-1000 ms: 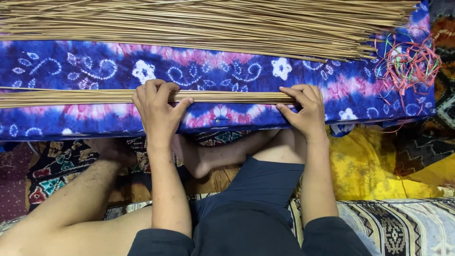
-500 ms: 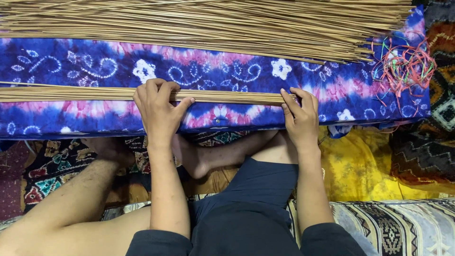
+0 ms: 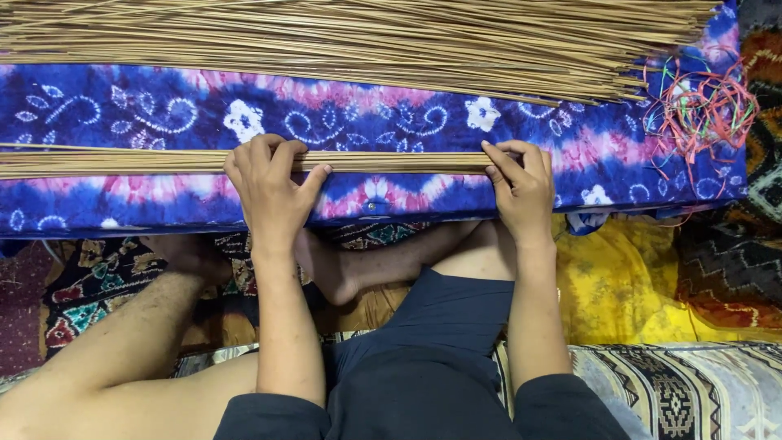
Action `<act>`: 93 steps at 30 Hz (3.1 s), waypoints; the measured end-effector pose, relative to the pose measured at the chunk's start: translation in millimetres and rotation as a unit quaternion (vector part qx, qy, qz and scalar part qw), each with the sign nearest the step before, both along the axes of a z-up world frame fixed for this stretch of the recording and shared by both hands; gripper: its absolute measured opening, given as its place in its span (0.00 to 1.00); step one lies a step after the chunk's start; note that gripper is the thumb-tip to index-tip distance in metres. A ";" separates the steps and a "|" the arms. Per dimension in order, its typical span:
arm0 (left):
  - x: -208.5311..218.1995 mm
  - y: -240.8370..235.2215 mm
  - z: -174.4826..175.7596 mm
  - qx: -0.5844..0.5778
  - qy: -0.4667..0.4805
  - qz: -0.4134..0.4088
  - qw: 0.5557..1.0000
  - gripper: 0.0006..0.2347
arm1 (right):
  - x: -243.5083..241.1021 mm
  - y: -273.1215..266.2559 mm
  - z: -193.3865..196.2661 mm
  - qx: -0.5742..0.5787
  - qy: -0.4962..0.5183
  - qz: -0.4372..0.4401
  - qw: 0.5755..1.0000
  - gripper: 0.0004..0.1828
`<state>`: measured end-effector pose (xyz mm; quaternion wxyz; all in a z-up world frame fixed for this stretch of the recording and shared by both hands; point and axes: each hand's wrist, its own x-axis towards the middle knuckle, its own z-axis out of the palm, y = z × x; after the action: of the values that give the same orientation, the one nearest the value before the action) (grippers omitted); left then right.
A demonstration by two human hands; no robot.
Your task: The person sits cross-legged on a rug and repeatedly picks up thin bamboo strips from a pile, aligns them, and places them onto a blue patterned fabric. The hands work continuously to organize and layer the strips across the fabric surface.
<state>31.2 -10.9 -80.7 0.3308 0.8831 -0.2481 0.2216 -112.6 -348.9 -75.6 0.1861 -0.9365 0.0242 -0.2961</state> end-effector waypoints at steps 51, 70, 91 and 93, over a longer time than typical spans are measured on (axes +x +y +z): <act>-22.2 -73.9 4.3 0.019 0.035 -0.080 0.996 0.13 | -31.0 -6.1 -9.5 -0.091 0.094 -0.044 0.990 0.34; -25.1 -79.4 0.2 0.060 -0.010 -0.076 0.995 0.13 | -28.2 -6.1 -9.9 -0.092 0.092 -0.049 0.990 0.39; -24.4 -80.2 -7.4 0.047 0.004 -0.063 0.997 0.14 | -32.3 -4.4 1.1 -0.026 0.105 -0.027 0.994 0.47; -24.6 -81.3 -6.6 0.050 -0.002 -0.059 0.997 0.14 | -30.4 -1.8 7.2 0.036 0.071 -0.017 0.997 0.39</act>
<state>6.5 -92.2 -87.3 0.2981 0.8819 -0.3111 0.1913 -143.0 -350.6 -68.4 0.2123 -0.9473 0.0639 -0.2311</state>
